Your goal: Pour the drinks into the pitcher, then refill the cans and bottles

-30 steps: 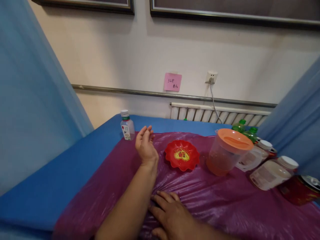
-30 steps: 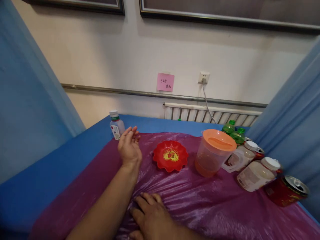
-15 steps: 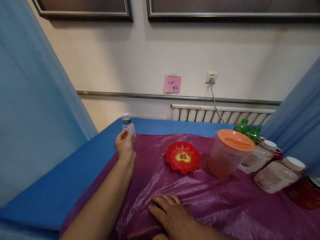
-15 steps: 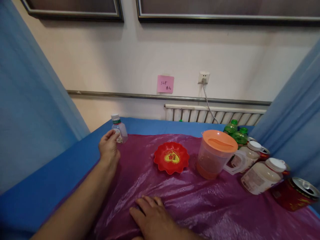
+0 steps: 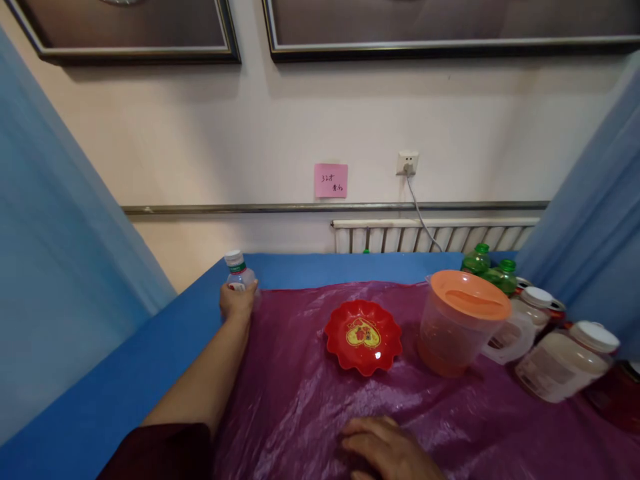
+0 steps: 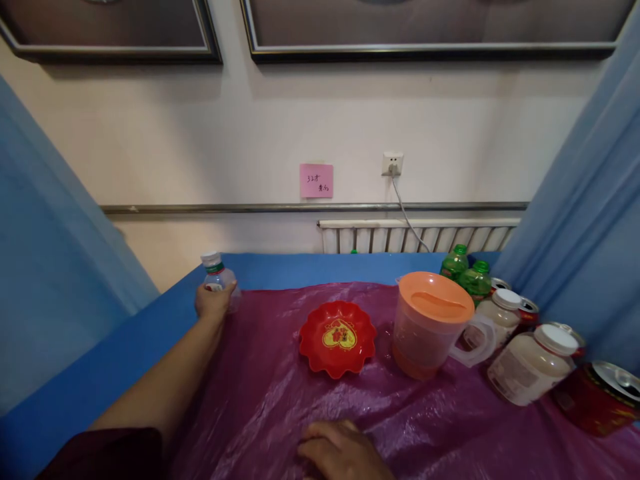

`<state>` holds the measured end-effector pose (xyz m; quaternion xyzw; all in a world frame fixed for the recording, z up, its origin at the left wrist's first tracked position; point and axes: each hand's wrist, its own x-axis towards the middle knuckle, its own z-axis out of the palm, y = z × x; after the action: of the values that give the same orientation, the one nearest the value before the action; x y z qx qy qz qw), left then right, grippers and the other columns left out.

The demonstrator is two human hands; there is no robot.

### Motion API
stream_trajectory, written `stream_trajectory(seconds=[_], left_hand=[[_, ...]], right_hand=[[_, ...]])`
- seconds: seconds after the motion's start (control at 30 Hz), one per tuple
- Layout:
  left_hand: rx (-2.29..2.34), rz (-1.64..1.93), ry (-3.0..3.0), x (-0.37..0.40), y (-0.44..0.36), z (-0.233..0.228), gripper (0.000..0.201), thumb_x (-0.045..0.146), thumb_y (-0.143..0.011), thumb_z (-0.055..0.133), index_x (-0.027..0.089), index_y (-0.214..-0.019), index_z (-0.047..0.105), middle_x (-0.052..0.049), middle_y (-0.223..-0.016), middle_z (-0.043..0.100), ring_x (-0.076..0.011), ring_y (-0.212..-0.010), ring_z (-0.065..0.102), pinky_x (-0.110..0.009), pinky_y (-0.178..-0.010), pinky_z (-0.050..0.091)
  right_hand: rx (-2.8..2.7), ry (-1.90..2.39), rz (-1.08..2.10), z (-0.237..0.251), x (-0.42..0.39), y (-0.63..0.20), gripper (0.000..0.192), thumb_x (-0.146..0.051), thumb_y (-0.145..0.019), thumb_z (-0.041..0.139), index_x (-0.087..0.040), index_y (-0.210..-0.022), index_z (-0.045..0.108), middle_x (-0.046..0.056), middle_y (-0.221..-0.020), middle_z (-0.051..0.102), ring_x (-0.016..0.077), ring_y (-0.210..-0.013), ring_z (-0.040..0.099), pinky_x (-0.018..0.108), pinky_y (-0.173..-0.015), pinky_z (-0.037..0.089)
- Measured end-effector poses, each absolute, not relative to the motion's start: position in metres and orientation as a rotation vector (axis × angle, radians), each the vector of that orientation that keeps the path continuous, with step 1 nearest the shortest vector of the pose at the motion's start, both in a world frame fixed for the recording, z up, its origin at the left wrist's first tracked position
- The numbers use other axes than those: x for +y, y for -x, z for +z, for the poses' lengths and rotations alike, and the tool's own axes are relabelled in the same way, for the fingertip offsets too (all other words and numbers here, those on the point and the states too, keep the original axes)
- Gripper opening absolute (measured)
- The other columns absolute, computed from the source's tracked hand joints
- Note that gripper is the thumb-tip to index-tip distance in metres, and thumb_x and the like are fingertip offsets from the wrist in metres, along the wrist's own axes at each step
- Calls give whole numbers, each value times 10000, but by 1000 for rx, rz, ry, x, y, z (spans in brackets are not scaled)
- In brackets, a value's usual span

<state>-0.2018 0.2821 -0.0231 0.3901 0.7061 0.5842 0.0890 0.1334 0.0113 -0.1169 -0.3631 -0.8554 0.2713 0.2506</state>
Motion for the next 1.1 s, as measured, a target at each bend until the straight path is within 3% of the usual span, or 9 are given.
stream_trajectory(seconds=[0.1,0.3,0.43,0.57,0.7,0.9,1.1], left_hand=[[2127,1810,-1068,279,192,-21,457,330,-551,852,219,-832,509,-54,-843,629,-353,-947,663,-500,-854,498],[1735,1928,-1339,232,107,4,521,423,-646,833,198,-1064,617,-21,-955,670,-202,-876,662,-342,-841,531],[1266,1853,-1497,178,44,21,607,398,-720,817,210,-1249,587,-84,-1148,703,-231,-994,699,-366,-884,560],[1303,1763,-1979,140,27,10,624,362,-748,810,270,-1325,592,-100,-1304,649,-304,-1205,621,-466,-1036,501],[1416,1764,-2423,136,37,-18,553,277,-782,757,287,-1317,617,-108,-1291,644,-337,-1232,579,-535,-1114,392],[1367,1774,-2642,145,49,-39,502,277,-816,718,312,-1305,610,-111,-1286,660,-326,-1224,590,-551,-1123,352],[1349,1737,-2660,145,55,-39,401,280,-829,696,320,-1226,665,-100,-1245,690,-314,-1198,613,-554,-1152,315]], right_hand=[[-2234,1004,770,-116,12,-137,393,-170,-873,669,-283,-1249,674,54,-1286,718,214,-1142,688,362,-1006,549],[-2033,943,842,-96,9,-126,316,-122,-871,560,-232,-1146,671,70,-1137,740,186,-1050,704,314,-939,566],[-2043,841,789,-88,2,-122,280,-138,-898,550,-237,-1137,660,54,-1080,745,174,-990,703,295,-894,566],[-1880,943,697,-71,2,-138,269,-155,-939,540,-248,-1173,634,49,-1069,735,170,-973,701,290,-870,566],[-1568,1093,577,-51,21,-157,310,-238,-958,570,-237,-1267,582,66,-1043,723,182,-924,707,315,-832,579],[-1303,1155,561,-35,63,-167,510,-427,-899,687,-214,-1325,507,68,-1051,690,159,-801,681,292,-709,575],[-1433,1181,629,-33,79,-169,298,-471,-961,605,-203,-1086,637,26,-864,723,149,-719,676,249,-631,520]])
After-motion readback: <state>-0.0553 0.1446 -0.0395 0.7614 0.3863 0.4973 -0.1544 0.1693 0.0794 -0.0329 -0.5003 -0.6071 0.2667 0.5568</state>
